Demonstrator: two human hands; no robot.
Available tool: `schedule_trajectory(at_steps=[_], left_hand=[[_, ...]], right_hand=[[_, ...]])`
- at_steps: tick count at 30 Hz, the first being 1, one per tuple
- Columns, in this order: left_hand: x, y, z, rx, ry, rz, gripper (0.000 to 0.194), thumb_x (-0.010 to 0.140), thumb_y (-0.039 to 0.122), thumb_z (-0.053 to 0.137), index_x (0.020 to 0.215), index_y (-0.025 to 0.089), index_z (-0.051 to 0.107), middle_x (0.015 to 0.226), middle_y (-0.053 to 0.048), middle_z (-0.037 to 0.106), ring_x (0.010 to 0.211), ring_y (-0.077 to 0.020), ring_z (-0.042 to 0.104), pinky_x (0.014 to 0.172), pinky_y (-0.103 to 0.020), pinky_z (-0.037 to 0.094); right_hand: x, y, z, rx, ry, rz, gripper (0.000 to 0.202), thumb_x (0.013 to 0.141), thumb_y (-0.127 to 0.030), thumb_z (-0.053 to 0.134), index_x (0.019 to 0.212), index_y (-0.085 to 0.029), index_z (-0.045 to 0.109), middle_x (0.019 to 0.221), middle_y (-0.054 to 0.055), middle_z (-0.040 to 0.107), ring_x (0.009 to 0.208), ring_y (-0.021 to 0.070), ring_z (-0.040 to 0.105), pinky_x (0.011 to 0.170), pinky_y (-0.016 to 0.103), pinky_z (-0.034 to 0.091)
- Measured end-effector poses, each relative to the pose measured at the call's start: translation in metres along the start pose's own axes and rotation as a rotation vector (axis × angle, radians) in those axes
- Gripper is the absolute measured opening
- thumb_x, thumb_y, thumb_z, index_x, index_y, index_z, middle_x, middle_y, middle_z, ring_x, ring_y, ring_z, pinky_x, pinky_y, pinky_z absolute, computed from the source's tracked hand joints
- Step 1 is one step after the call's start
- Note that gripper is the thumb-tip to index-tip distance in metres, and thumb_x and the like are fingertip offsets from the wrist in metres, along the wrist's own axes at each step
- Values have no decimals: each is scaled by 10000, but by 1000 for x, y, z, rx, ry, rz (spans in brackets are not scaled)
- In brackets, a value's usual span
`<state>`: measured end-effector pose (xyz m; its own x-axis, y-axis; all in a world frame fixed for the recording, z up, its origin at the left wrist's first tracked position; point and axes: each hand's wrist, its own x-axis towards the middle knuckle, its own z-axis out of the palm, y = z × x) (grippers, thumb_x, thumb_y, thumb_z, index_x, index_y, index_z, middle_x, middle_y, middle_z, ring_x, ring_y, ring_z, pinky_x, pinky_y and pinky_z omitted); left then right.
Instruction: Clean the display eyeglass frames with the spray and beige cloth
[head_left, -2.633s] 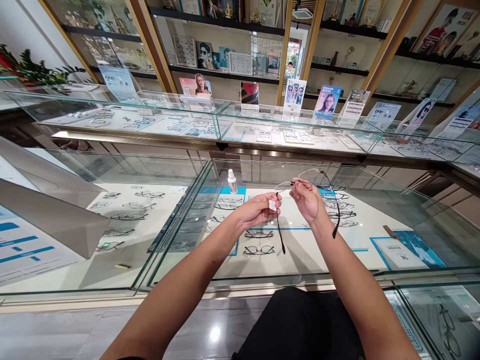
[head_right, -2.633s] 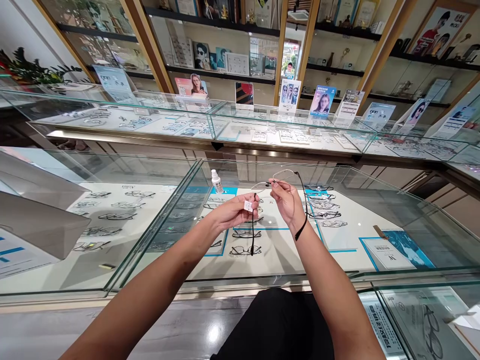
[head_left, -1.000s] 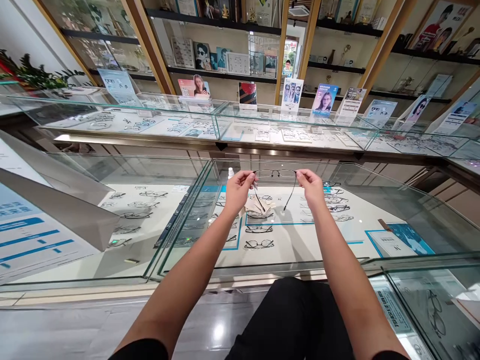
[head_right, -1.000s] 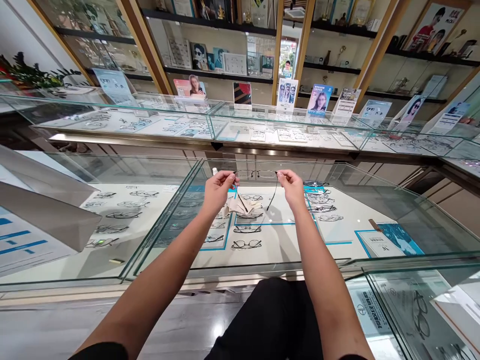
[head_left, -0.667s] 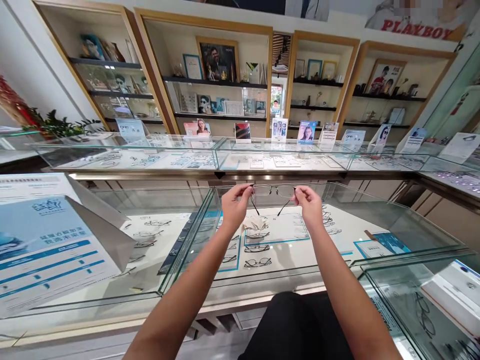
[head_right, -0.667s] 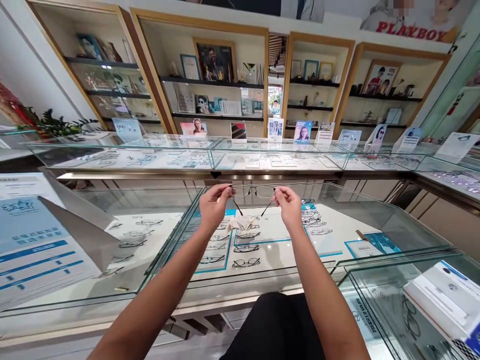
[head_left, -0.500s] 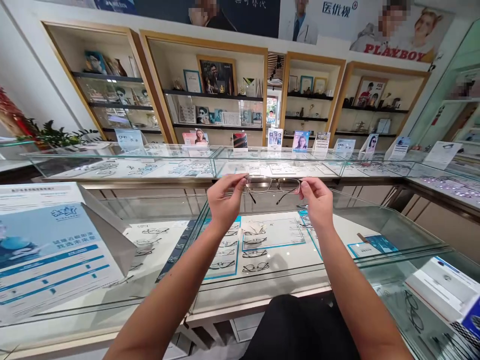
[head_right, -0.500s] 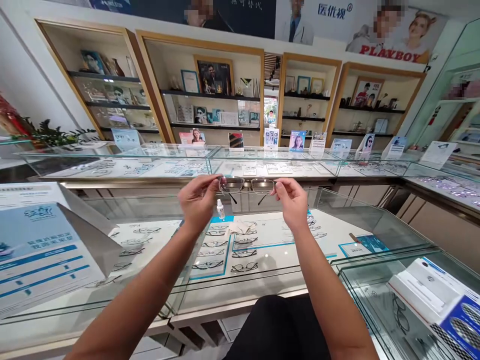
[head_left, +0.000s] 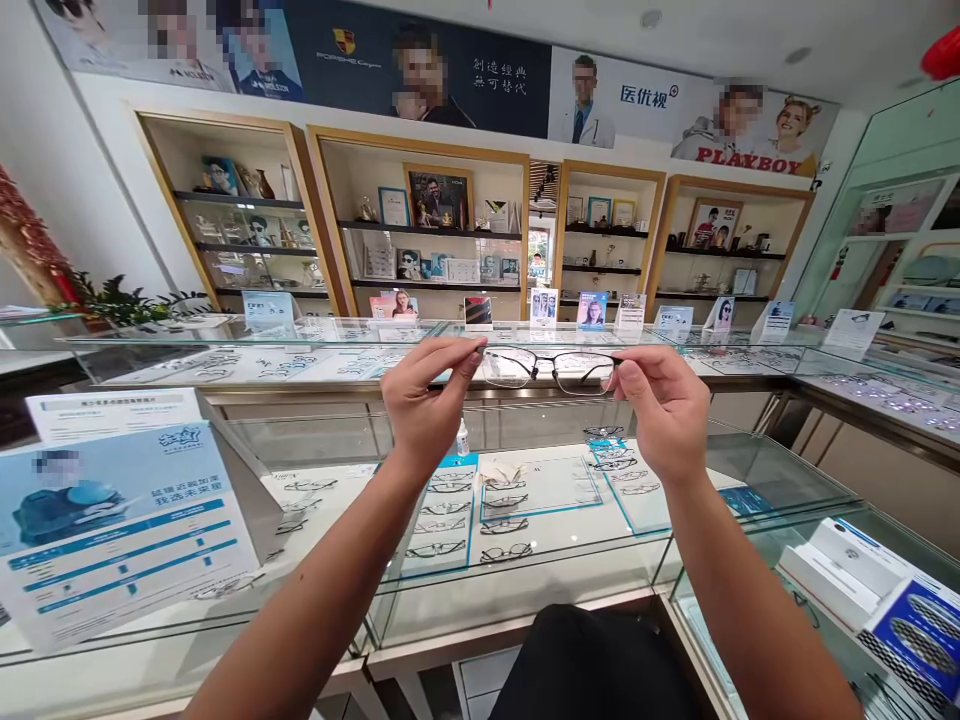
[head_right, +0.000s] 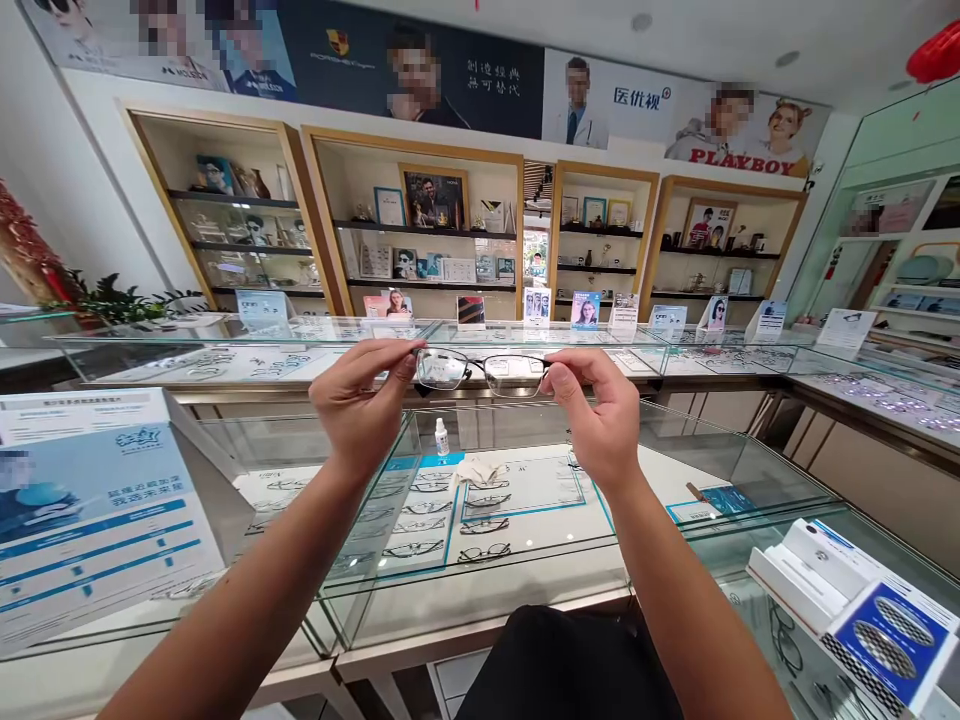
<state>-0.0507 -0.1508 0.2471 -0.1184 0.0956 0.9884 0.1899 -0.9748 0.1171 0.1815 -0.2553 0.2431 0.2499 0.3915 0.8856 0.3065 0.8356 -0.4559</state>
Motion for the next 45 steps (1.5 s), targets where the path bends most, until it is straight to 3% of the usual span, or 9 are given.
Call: schedule_trajectory(at_steps=[9,22,32,45], left_hand=[[-8,0,15,-104,1,-111,175,910,227,747,1068,260,816,977,-38,807,889,-160,747,743,-296,617],[-6,19,13,-79,65,94,292,859,100,776,1058,312,809,951,6,801,858,-146,736,757,-308,606],[-9,22,17,-78,71,137,326,844,94,791,1067,330,803,946,18,795,857,-132,740,720,-275,609],[-12,27,16,-180,25,-151,122,889,238,781,995,286,818,908,-17,791,810,-145,707,727,-313,575]], right_hand=[[-3,-6,-12,-93,-9,-10,117,978,-338,686,1015,-244,745,775,1,677,713,149,634,652,304,493],[-4,9,-16,-121,3,81,164,1002,-364,642,1061,-234,725,833,18,713,688,141,616,650,300,518],[-8,13,-17,-130,50,119,195,993,-385,650,1072,-226,732,898,41,754,665,136,619,632,296,531],[-10,2,-20,-114,57,155,171,989,-394,664,987,-232,721,740,-14,642,649,127,587,634,279,500]])
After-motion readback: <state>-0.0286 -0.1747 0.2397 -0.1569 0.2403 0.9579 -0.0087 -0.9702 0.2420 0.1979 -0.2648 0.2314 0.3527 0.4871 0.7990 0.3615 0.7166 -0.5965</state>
